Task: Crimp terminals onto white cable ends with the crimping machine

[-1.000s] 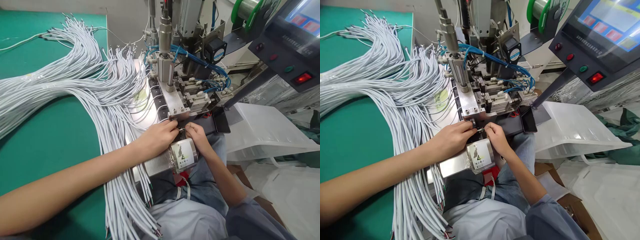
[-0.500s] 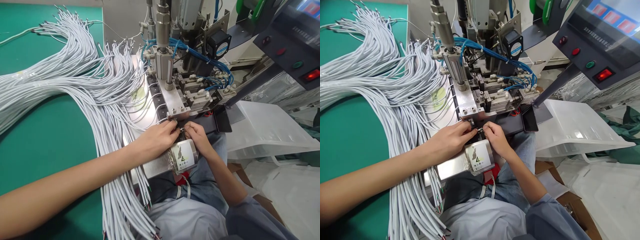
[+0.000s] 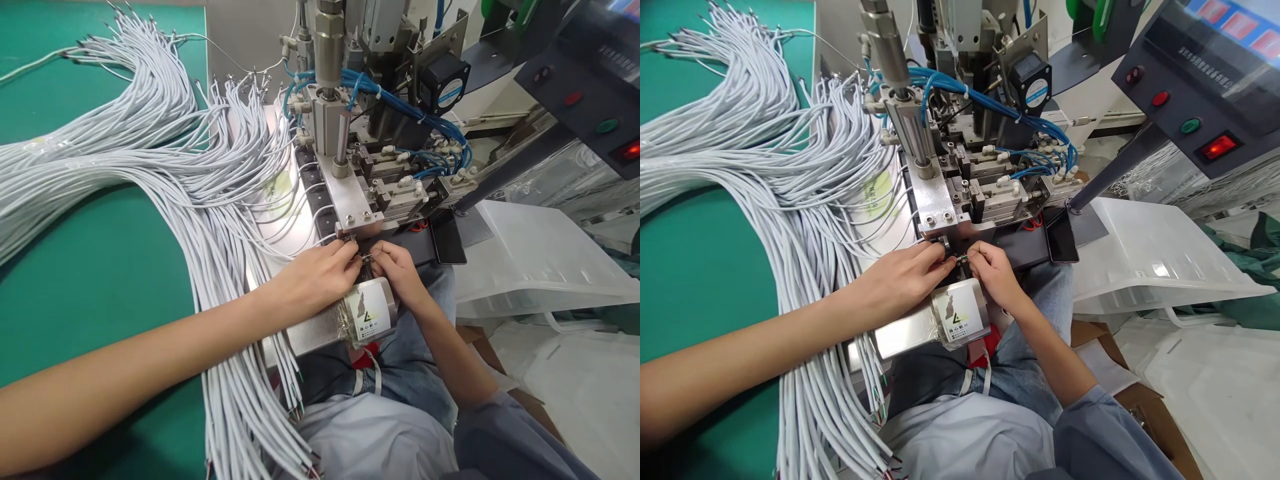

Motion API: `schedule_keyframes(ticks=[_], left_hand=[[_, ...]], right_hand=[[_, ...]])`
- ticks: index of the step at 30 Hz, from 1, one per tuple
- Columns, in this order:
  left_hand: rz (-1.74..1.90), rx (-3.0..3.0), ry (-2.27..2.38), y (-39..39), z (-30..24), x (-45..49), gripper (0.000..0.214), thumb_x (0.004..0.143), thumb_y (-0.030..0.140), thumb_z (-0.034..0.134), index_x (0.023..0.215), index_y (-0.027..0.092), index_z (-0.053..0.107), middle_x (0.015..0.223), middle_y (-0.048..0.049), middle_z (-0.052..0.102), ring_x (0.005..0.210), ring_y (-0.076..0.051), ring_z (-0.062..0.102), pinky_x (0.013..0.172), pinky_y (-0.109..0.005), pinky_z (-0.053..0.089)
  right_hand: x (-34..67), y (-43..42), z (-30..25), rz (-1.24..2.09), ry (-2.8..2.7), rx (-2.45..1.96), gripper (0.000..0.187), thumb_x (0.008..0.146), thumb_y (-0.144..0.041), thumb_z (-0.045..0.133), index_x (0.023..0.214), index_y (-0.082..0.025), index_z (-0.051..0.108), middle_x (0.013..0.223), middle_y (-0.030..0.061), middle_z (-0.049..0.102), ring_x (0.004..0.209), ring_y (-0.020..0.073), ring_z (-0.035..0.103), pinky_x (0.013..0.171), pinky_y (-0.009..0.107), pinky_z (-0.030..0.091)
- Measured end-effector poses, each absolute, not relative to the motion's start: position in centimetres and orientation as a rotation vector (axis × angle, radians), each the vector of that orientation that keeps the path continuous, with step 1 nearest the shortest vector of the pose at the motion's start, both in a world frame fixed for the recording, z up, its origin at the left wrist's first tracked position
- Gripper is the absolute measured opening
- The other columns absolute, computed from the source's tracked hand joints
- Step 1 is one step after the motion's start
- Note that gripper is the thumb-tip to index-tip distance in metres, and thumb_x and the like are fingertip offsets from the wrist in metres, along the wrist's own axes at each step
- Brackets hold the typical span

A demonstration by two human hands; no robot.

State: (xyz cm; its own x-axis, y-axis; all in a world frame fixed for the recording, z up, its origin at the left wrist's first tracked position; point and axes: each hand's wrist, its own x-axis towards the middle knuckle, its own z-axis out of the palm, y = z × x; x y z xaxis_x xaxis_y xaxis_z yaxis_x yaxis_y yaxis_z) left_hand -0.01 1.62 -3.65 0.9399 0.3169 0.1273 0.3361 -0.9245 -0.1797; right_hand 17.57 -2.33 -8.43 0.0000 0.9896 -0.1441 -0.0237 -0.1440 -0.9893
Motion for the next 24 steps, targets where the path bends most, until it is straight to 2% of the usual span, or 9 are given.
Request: schedule_keyframes(ticks=[8,16,24], left_hand=[[-0.161,-2.925,-0.488,1.64,-3.84,-0.18,0.025,0.087,0.006,0.036,0.099,0.006,0.059,0.087,-0.0105,0.052,0.076,-0.018,0.053,0.059,-0.028,0.047],[-0.171,-2.964,-0.509,1.66,-3.65,-0.07,0.023,0.086,0.006,0.038,0.098,0.006,0.059,0.087,-0.0102,0.052,0.077,-0.018,0.051,0.061,-0.028,0.046],[-0.143,-2.979,-0.517,1.62,-3.53,0.00,0.024,0.086,0.006,0.037,0.098,0.007,0.059,0.087,-0.0103,0.052,0.079,-0.019,0.051,0.062,-0.028,0.047]], right_hand=[[17.81,-2.33,-8.64,1.250,-1.236,-1.326,0.020,0.083,-0.030,0.046,0.066,-0.020,0.044,0.052,-0.0071,0.038,0.049,0.0076,0.034,0.049,0.023,0.029],[17.58,-2.21,-8.39,1.303,-1.160,-1.328,0.022,0.082,-0.033,0.047,0.064,-0.020,0.043,0.049,-0.0077,0.035,0.046,0.0076,0.031,0.047,0.023,0.026],[17.56,-2.03,-8.16,1.402,-1.061,-1.336,0.023,0.079,-0.036,0.049,0.063,-0.020,0.044,0.048,-0.0063,0.040,0.045,0.0074,0.031,0.045,0.024,0.022]])
